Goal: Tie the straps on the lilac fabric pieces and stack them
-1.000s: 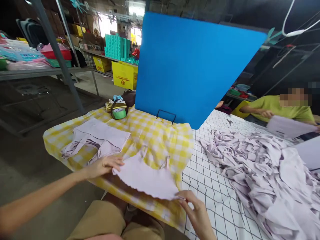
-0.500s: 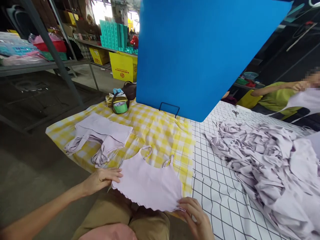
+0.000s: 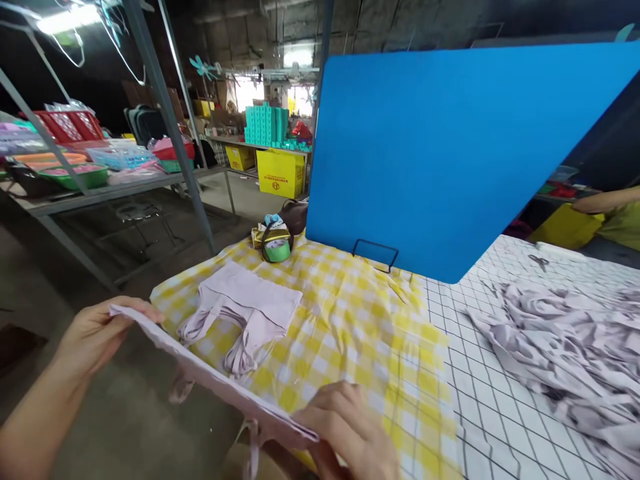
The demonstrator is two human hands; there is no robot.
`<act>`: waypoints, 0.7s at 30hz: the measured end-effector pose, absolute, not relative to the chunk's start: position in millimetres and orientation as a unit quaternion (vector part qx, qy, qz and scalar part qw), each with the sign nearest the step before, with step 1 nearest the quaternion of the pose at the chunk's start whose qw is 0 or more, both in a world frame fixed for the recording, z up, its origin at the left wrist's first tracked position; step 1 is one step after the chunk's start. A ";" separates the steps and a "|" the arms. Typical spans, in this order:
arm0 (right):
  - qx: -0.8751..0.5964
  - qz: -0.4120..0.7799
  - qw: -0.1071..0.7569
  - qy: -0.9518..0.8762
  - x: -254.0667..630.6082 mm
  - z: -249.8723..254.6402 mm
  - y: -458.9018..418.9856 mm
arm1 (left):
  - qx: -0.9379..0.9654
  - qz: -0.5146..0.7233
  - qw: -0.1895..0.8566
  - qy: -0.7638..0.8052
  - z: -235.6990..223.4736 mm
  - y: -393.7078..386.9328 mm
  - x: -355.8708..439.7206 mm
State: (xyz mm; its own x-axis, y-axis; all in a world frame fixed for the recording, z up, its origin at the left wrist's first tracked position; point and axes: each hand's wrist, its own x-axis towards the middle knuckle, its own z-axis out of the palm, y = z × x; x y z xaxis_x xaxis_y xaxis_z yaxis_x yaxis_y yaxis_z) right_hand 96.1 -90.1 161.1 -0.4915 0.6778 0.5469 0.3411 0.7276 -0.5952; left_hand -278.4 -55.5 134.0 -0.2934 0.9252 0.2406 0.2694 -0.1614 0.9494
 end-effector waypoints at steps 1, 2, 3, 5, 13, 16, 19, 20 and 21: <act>-0.296 0.214 0.408 -0.837 81.7 158.3 -85.0 | 0.497 0.568 0.281 0.593 132.4 -53.6 -291.6; -0.299 0.219 0.413 -0.831 68.7 154.7 -79.0 | 0.482 0.569 0.271 0.608 130.9 -49.5 -303.4; -0.314 0.226 0.418 -0.822 57.1 150.6 -71.7 | 0.476 0.564 0.267 0.620 129.4 -43.1 -313.5; -0.363 0.245 0.430 -0.789 38.9 139.5 -51.9 | 0.486 0.535 0.282 0.631 126.4 -22.8 -327.7; -0.600 0.331 0.360 -0.633 9.7 59.0 75.3 | 0.599 0.306 0.221 0.706 86.3 107.6 -306.2; -0.641 0.304 0.353 -0.610 8.6 34.5 100.7 | 0.597 0.263 0.180 0.736 67.0 136.6 -292.6; -0.662 0.292 0.345 -0.599 10.1 20.5 108.8 | 0.594 0.226 0.152 0.757 54.2 147.4 -288.0; -0.665 0.291 0.342 -0.597 10.6 17.7 110.0 | 0.591 0.213 0.143 0.765 51.6 148.7 -287.7; -0.667 0.291 0.341 -0.596 10.7 15.6 111.3 | 0.586 0.200 0.133 0.774 49.5 149.4 -287.5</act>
State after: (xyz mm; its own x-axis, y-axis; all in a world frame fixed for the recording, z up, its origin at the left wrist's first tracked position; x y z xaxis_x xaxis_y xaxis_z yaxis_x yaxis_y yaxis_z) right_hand 10.7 111.3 15.6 0.1213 0.9924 0.0185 0.5964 -0.0580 -0.8006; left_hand -287.5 149.4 49.5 -0.2767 0.9605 0.0287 0.8540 0.2322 0.4656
